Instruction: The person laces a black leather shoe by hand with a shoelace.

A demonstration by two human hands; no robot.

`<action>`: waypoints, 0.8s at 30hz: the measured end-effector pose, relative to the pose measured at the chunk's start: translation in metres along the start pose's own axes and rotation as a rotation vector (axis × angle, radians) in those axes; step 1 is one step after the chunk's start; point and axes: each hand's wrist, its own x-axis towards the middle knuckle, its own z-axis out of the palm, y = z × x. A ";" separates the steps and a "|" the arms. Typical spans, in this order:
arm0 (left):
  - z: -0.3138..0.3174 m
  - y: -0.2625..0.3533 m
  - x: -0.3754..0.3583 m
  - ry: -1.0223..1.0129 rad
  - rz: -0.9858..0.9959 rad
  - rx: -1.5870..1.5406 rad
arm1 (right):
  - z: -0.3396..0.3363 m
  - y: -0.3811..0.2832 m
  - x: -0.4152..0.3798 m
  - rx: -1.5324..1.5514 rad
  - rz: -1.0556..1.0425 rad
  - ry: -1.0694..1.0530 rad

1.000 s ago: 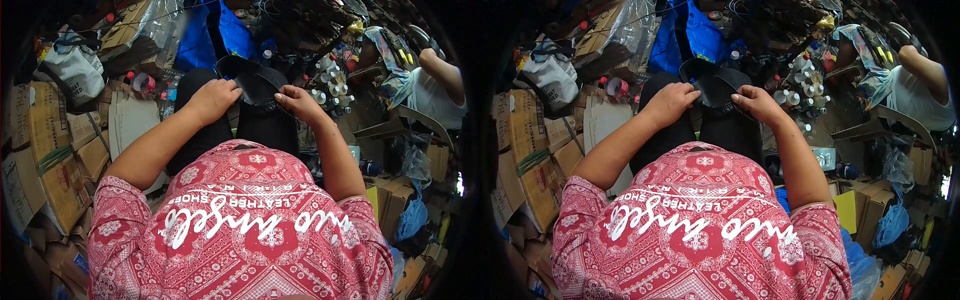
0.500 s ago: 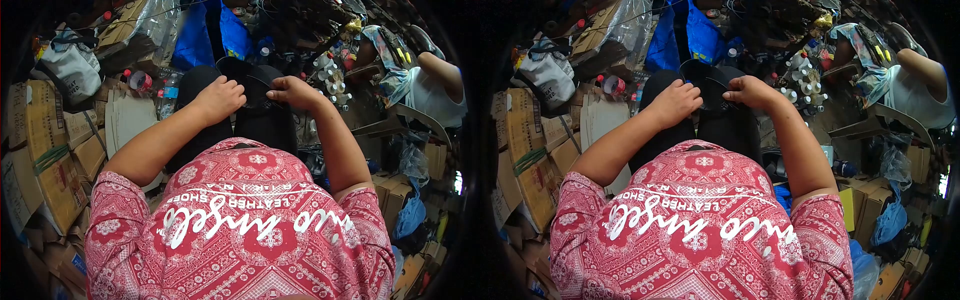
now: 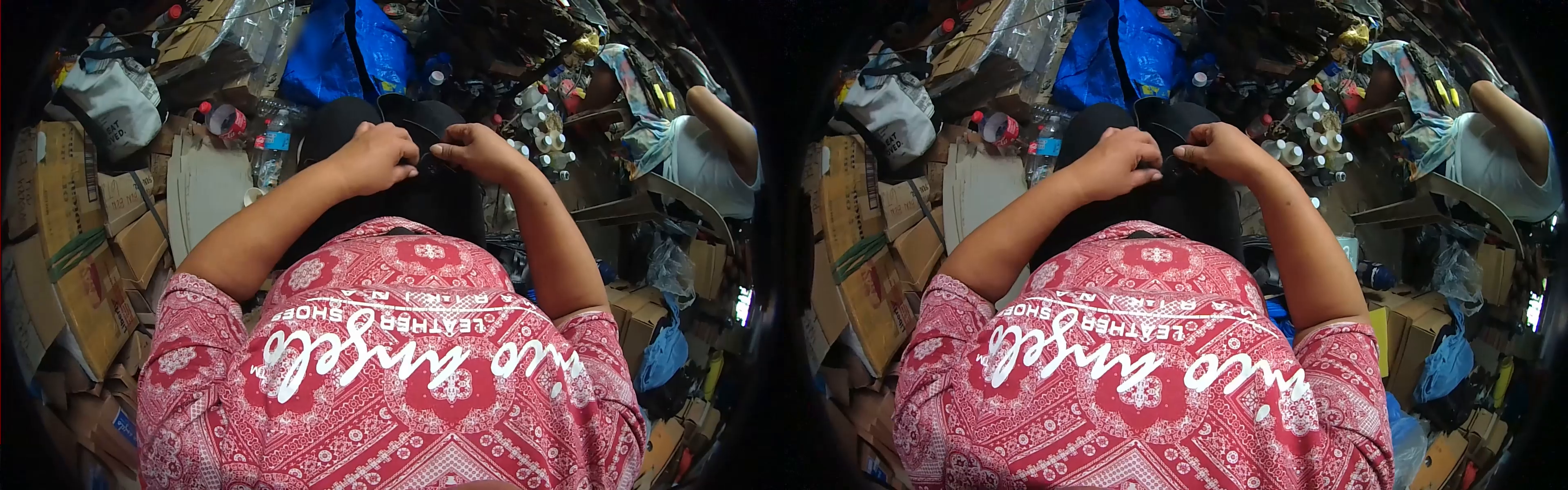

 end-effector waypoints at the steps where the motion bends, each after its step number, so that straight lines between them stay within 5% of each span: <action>1: 0.001 0.002 -0.001 0.080 0.070 -0.052 | 0.000 0.001 0.001 -0.025 -0.011 0.003; 2: 0.001 0.004 -0.003 0.082 0.070 -0.053 | 0.000 0.002 0.001 -0.050 -0.019 0.007; 4: -0.020 0.021 -0.011 -0.110 -0.285 -0.835 | -0.002 0.000 0.001 -0.120 -0.048 0.013; 5: -0.026 0.022 -0.018 -0.115 -0.251 -1.005 | -0.004 -0.001 0.001 -0.189 -0.078 0.020; 10: -0.099 0.057 -0.059 0.101 -0.243 -1.125 | -0.018 -0.001 0.003 -0.190 -0.076 -0.090; 12: -0.131 0.060 -0.080 0.214 -0.109 -1.118 | -0.020 0.000 0.003 -0.218 -0.078 -0.138; 16: -0.185 0.051 -0.118 0.213 0.527 -1.071 | -0.025 -0.010 0.005 -0.357 -0.068 -0.183; 21: -0.287 0.066 -0.183 0.295 0.636 -0.566 | -0.019 -0.010 0.013 -0.341 -0.109 -0.203; 23: -0.313 0.077 -0.174 -0.137 0.913 -0.576 | -0.010 -0.005 0.013 -0.270 -0.134 -0.140; 24: -0.295 0.102 -0.158 -0.135 0.912 -0.574 | -0.006 -0.004 0.011 -0.199 -0.156 -0.077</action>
